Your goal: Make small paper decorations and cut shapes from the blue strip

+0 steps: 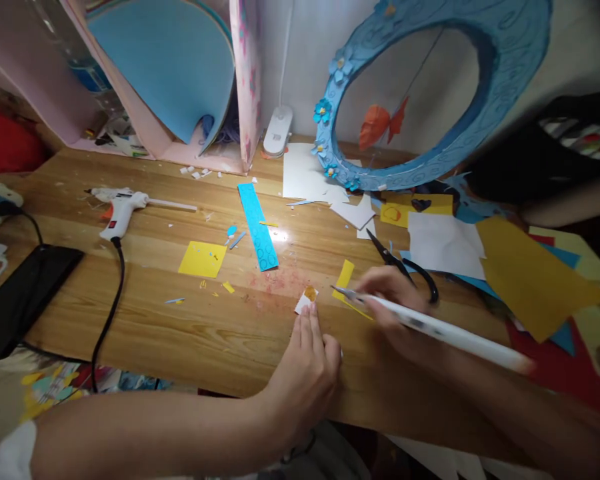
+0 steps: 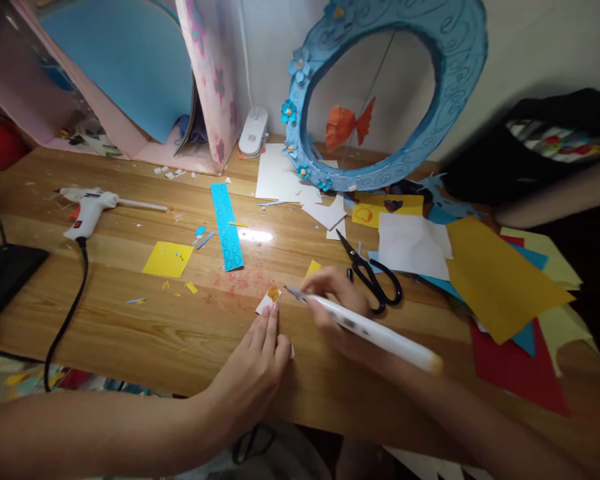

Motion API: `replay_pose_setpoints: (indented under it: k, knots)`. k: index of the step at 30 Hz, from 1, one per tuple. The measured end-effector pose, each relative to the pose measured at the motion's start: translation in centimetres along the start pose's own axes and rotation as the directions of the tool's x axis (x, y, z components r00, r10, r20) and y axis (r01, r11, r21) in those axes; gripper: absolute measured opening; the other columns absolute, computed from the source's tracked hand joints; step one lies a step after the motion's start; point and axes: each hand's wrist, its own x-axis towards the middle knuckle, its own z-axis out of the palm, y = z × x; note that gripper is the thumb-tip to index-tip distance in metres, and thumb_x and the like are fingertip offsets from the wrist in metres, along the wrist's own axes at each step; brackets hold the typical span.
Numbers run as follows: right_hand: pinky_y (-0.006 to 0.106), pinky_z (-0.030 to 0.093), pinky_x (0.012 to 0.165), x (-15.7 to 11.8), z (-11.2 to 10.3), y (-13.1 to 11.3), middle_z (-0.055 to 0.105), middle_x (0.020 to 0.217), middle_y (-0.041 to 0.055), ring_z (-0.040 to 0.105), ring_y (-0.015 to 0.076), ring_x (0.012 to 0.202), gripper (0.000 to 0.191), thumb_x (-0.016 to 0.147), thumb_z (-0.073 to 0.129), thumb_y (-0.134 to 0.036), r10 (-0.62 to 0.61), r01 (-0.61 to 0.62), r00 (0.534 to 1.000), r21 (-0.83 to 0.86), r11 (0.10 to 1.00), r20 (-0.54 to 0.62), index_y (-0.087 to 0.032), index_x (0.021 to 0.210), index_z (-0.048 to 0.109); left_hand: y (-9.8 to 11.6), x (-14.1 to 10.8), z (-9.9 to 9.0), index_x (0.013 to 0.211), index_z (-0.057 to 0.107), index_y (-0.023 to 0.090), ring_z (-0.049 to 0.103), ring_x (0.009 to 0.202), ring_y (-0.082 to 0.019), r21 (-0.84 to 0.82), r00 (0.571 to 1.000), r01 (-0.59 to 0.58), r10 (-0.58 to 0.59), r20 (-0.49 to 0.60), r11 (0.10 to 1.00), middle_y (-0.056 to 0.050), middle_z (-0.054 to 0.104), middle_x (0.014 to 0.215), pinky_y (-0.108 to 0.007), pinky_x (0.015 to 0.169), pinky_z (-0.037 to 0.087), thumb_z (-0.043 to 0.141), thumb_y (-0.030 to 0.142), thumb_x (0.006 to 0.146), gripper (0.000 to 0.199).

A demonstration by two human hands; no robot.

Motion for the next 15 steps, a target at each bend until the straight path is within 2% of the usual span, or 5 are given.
replay_pose_setpoints:
  k: [2, 4, 8, 10, 15]
  knots:
    - [0.025, 0.049, 0.058, 0.5, 1.0, 1.0, 0.061, 0.085, 0.0023, 0.057, 0.013, 0.066, 0.016, 0.09, 0.052, -0.034, 0.051, -0.051, 0.999, 0.086, 0.995, -0.001, -0.019, 0.094, 0.057, 0.4, 0.8, 0.1, 0.086, 0.058, 0.001, 0.056, 0.113, -0.036, 0.085, 1.0, -0.017, 0.015, 0.017, 0.996, -0.036, 0.055, 0.117, -0.044, 0.088, 0.052, 0.042, 0.013, 0.083, 0.02]
    - [0.025, 0.048, 0.058, 1.2, 2.0, 1.8, 0.062, 0.087, 0.0025, 0.058, 0.0138, 0.066, 0.017, 0.087, 0.055, -0.033, 0.109, -0.108, 0.994, 0.165, 0.98, 0.003, -0.021, 0.098, 0.056, 0.8, 1.7, 0.1, 0.079, 0.059, 0.003, 0.06, 0.108, -0.036, 0.162, 0.998, -0.025, 0.015, 0.062, 0.986, -0.034, 0.059, 0.112, -0.043, 0.085, 0.054, 0.044, 0.01, 0.082, 0.017]
    - [0.025, 0.047, 0.06, 1.8, 2.4, 2.6, 0.06, 0.075, 0.0001, 0.059, 0.0142, 0.066, 0.022, 0.087, 0.055, -0.034, 0.172, -0.163, 0.985, 0.246, 0.955, -0.013, -0.02, 0.104, 0.054, 1.5, 2.8, -0.6, 0.086, 0.062, 0.001, 0.06, 0.107, -0.037, 0.239, 0.983, -0.002, -0.042, 0.177, 0.971, -0.035, 0.057, 0.114, -0.046, 0.085, 0.054, 0.049, 0.011, 0.081, 0.017]
    - [0.025, 0.045, 0.057, 1.5, 2.2, 2.5, 0.058, 0.068, -0.0011, 0.057, 0.0136, 0.062, 0.022, 0.089, 0.05, -0.037, 0.172, -0.175, 0.985, 0.285, 0.942, 0.035, -0.019, 0.101, 0.056, 1.9, 2.8, -0.7, 0.088, 0.063, 0.0, 0.06, 0.105, -0.038, 0.235, 0.978, 0.0, -0.049, 0.202, 0.972, -0.035, 0.057, 0.114, -0.048, 0.083, 0.054, 0.052, 0.012, 0.08, 0.018]
    - [0.027, 0.046, 0.06, 0.8, 2.3, 2.5, 0.062, 0.082, 0.0032, 0.058, 0.0154, 0.068, 0.034, 0.089, 0.047, -0.038, 0.091, -0.185, 0.96, 0.358, 0.915, 0.264, -0.019, 0.116, 0.051, 2.7, 2.3, 0.8, 0.085, 0.064, -0.001, 0.06, 0.102, -0.041, 0.175, 0.99, 0.121, -0.132, 0.049, 0.977, -0.034, 0.058, 0.111, -0.052, 0.08, 0.055, 0.051, 0.006, 0.081, 0.016]
